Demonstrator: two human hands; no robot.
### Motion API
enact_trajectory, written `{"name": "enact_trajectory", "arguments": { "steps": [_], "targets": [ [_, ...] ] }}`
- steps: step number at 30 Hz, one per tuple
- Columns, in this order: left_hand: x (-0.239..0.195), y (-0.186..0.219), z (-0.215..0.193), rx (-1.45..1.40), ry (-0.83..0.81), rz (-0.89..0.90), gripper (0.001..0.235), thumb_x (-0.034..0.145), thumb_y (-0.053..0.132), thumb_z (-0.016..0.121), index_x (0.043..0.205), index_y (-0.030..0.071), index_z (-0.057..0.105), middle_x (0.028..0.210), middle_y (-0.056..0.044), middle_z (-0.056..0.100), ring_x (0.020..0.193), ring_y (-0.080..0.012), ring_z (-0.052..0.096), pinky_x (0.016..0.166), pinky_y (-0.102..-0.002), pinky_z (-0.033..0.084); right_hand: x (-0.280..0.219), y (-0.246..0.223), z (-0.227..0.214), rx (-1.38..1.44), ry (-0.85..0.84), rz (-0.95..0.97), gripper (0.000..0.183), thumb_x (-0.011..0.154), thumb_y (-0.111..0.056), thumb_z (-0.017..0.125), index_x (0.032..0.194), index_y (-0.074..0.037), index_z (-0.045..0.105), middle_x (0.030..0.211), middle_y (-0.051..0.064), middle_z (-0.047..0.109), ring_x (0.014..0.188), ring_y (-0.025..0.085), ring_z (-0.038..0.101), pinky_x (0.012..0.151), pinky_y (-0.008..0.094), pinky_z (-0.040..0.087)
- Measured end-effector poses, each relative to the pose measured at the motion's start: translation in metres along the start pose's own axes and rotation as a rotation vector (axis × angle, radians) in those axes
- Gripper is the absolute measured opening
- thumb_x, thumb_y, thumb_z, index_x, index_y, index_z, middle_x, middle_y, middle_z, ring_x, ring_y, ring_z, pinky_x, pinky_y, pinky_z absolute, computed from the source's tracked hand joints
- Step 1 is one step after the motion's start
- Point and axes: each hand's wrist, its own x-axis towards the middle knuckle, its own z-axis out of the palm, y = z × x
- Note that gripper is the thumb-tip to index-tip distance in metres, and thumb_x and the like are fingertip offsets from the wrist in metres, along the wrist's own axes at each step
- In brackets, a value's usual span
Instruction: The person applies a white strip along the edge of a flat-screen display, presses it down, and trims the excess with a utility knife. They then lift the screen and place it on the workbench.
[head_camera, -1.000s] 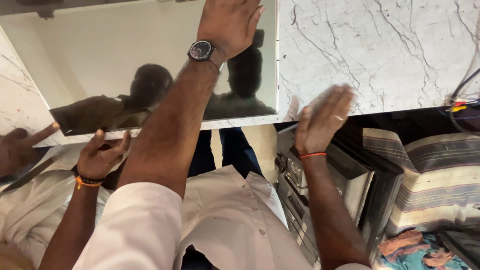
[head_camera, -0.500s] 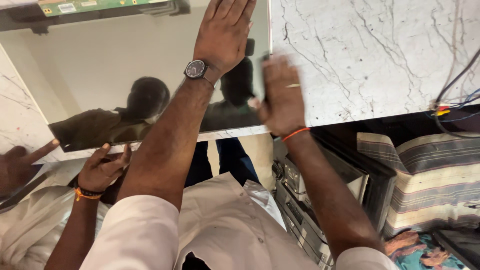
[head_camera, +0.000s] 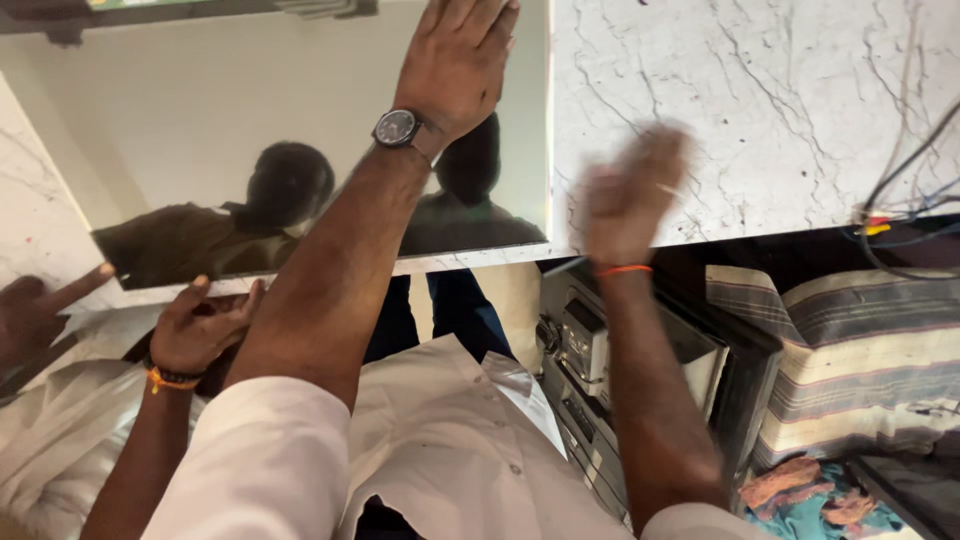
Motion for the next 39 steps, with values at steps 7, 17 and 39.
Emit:
{"name": "enact_trajectory", "arguments": {
  "steps": [7,17,39],
  "targets": [
    [0.0,0.002,-0.011,-0.168,-0.068,-0.08,0.038,0.109,0.016,0.062,0.141,-0.003,0.063,0.141,-0.013,0.06,0.132,-0.0314,0.051,0.113,-0.048,0.04,-0.036,-0.018,-0.035,-1.138,-0.557,-0.207,0.075,0.104,-0.033,0.056,0.163,-0.008,0.016,0.171,0.014,0.02,0.157,0.032,0.025,0.128,0.051,0.02],
    [-0.006,0.005,-0.018,-0.124,-0.079,-0.068,0.047,0.111,0.022,0.056,0.153,-0.001,0.052,0.159,-0.013,0.047,0.149,-0.0302,0.038,0.125,-0.047,0.029,-0.053,-0.025,-0.006,-1.169,-0.29,-0.132,0.07,0.111,-0.038,0.046,0.164,0.002,0.027,0.171,0.025,0.024,0.159,0.048,0.019,0.132,0.054,0.014],
    [-0.012,0.003,-0.013,-0.06,-0.173,-0.065,0.058,0.114,0.035,0.056,0.159,0.001,0.045,0.167,-0.015,0.036,0.156,-0.0295,0.026,0.13,-0.046,0.02,-0.06,-0.035,0.009,-1.171,-0.44,-0.304,0.067,0.102,-0.041,0.061,0.152,0.002,0.05,0.165,0.026,0.034,0.155,0.043,0.026,0.125,0.056,0.023]
  ]
}}
